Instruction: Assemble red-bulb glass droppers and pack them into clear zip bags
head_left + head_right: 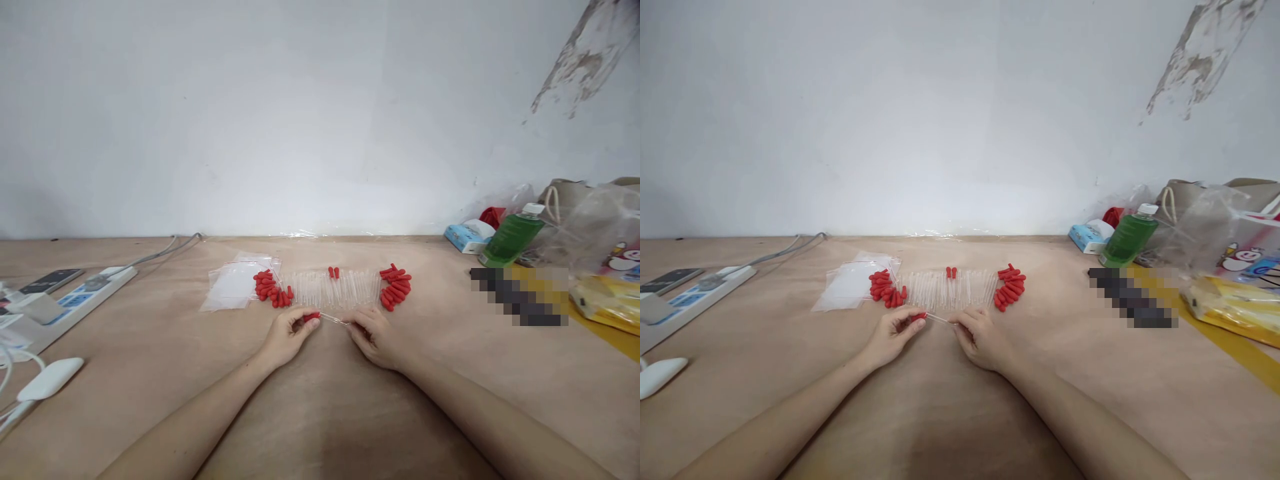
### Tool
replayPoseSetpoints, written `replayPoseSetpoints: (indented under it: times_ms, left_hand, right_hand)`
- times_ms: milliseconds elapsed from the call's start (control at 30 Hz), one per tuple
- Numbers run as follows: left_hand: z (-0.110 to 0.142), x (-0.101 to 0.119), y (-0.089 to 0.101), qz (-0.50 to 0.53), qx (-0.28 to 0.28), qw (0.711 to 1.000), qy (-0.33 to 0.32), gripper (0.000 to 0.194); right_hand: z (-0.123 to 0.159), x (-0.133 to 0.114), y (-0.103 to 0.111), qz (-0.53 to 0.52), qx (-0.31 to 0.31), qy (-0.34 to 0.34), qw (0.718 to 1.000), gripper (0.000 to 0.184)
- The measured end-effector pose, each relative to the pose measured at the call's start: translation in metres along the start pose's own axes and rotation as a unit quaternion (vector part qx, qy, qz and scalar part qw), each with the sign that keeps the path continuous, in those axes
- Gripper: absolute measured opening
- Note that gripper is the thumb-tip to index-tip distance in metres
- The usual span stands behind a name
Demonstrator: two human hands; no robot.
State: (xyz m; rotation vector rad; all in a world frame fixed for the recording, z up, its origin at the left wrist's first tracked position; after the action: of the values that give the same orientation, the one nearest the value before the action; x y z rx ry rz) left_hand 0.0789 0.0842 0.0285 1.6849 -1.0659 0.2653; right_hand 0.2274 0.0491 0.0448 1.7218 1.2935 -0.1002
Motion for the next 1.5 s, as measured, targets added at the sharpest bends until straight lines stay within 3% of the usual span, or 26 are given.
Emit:
replayPoseSetpoints:
  times_ms: [200,367,500,767,1000,1267,1500]
  left_hand:
    - [0.002,0.006,0.001,0.007,0.008,0.999,-0.033,0.02]
    - [0.005,0.019,-0.001,0.001,-0.031,0.997,-0.065,0.018]
    - [0.008,0.025,-0.005,-0.029,-0.065,0.995,-0.065,0.021]
    - [0.011,0.025,-0.008,-0.052,-0.078,0.994,-0.062,0.022]
    - [0.01,0.022,-0.005,-0.051,-0.058,0.995,-0.062,0.021]
    - [0.011,0.025,-0.012,-0.055,-0.101,0.992,-0.054,0.023]
    - [0.013,0.028,-0.012,-0.063,-0.099,0.991,-0.071,0.022]
  right_hand:
    - [0.001,0.006,0.0,-0.008,-0.011,0.0,1.0,0.017]
    - [0.001,0.009,0.002,0.033,-0.027,0.001,0.999,0.021]
    - [0.0,0.003,0.005,0.088,-0.035,0.011,0.995,0.022]
    - [-0.002,-0.008,0.006,0.137,-0.03,0.04,0.989,0.024]
    - [-0.003,-0.004,0.003,0.114,-0.05,0.018,0.992,0.022]
    - [-0.001,-0.014,0.005,0.16,-0.028,0.096,0.982,0.026]
    - [0.001,-0.011,-0.006,0.116,-0.055,0.054,0.99,0.022]
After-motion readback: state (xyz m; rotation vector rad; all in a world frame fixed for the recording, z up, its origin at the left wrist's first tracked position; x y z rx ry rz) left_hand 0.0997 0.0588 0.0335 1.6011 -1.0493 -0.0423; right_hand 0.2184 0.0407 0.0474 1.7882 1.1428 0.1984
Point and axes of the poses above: each hand's wrist, its own z-axis away from the middle knuckle, its own y-axis out of the back of the hand, x = y × z, the point moved 9 cm from there along -z, towards the middle knuckle, and after that the axes turned 12 degrees about -z, right-handed, at the moved point
